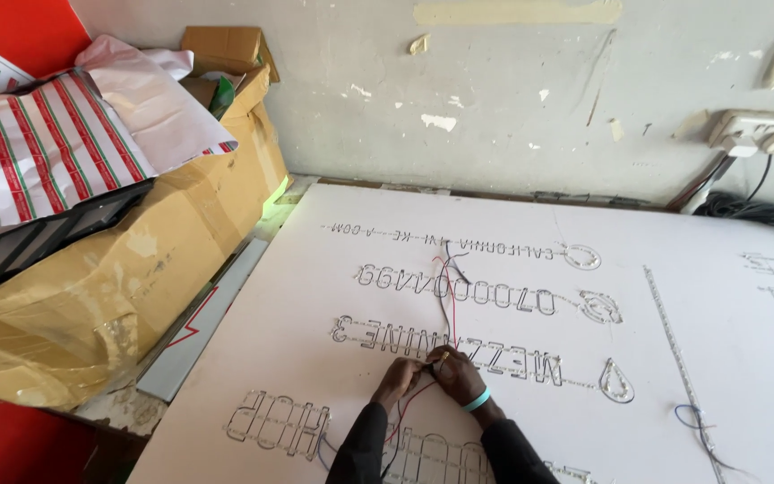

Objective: Connecting electrical wires to LED sign letters on a layout board

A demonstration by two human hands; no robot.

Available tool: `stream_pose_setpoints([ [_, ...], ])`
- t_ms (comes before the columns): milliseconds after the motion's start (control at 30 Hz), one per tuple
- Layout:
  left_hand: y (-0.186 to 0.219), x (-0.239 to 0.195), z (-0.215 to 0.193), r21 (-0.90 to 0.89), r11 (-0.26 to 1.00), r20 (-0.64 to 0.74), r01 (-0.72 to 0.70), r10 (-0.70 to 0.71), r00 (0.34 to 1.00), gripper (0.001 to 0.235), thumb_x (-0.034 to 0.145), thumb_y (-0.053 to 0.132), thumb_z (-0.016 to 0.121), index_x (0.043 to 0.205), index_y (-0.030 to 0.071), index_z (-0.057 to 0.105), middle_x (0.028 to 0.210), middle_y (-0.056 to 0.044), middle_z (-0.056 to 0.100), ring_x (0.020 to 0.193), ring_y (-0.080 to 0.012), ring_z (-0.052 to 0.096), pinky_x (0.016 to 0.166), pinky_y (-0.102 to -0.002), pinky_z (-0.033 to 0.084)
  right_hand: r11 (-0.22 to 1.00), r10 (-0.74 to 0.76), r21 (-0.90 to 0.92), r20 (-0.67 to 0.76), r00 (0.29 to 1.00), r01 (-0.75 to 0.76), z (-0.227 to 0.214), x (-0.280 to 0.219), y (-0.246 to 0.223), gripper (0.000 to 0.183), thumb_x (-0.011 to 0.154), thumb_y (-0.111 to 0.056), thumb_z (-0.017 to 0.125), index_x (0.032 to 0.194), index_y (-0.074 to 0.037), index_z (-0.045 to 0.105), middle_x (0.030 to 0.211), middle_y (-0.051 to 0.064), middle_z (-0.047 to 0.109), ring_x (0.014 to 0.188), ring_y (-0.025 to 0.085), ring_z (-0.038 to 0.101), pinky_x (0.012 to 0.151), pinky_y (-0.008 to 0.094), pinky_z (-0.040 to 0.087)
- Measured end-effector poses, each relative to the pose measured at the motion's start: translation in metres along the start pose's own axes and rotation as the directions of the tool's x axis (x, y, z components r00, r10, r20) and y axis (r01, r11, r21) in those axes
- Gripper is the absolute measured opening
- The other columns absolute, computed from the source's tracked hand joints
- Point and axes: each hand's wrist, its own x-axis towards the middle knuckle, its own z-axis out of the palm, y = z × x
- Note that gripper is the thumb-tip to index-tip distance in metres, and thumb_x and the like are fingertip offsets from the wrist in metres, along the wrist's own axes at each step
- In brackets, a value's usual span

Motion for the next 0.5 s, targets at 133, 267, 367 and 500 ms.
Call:
stream_pose_setpoints([
  [133, 0.007, -0.017, 0.009, 0.076, 0.996, -0.063, -0.034, 0.039, 0.997, 0.034, 0.100, 0.009, 0.055, 0.067, 0.016, 0.049, 0.058, 0.000, 0.044, 0.055, -0.0130, 0.032, 0.059, -0.038, 0.019, 0.997, 0.083, 0.004, 0.041, 0.996, -0.083, -0.001, -0.010, 0.010, 0.021, 0.102, -0.023, 0.083, 0.114, -0.006, 0.082, 0.129, 0.007, 0.079, 0.109, 0.029, 0.082, 0.093, 0.043, 0.068],
  [267, -0.007, -0.045, 0.019, 0.531, 0.795, -0.113, -0.291, 0.408, 0.906, 0.029, 0.106, 0.022, 0.056, 0.111, 0.010, 0.082, 0.107, -0.010, 0.087, 0.093, -0.0226, 0.079, 0.082, -0.036, 0.060, 0.993, 0.115, -0.025, -0.006, 0.993, -0.115, 0.016, -0.015, 0.019, 0.020, 0.112, -0.017, 0.062, 0.110, -0.005, 0.078, 0.116, 0.013, 0.080, 0.098, 0.031, 0.081, 0.083, 0.042, 0.067],
  [367, -0.029, -0.034, 0.027, 0.767, 0.511, -0.063, -0.388, 0.662, 0.747, 0.018, 0.110, 0.016, 0.059, 0.117, 0.009, 0.073, 0.090, -0.013, 0.083, 0.070, -0.0284, 0.078, 0.059, -0.041, 0.062, 0.972, 0.232, -0.036, -0.014, 0.973, -0.232, 0.014, 0.004, 0.016, 0.010, 0.100, -0.015, 0.077, 0.101, -0.009, 0.085, 0.103, 0.007, 0.085, 0.089, 0.026, 0.083, 0.079, 0.038, 0.068],
  [500, -0.031, -0.039, 0.031, 0.851, 0.363, -0.017, -0.378, 0.740, 0.672, 0.042, 0.107, 0.018, 0.064, 0.145, 0.009, 0.050, 0.108, -0.019, 0.086, 0.069, -0.0391, 0.080, 0.057, -0.047, 0.063, 0.878, 0.479, -0.018, 0.049, 0.876, -0.479, 0.018, 0.017, 0.026, 0.012, 0.090, -0.025, 0.091, 0.094, -0.014, 0.094, 0.094, 0.001, 0.091, 0.085, 0.019, 0.085, 0.078, 0.035, 0.067],
])
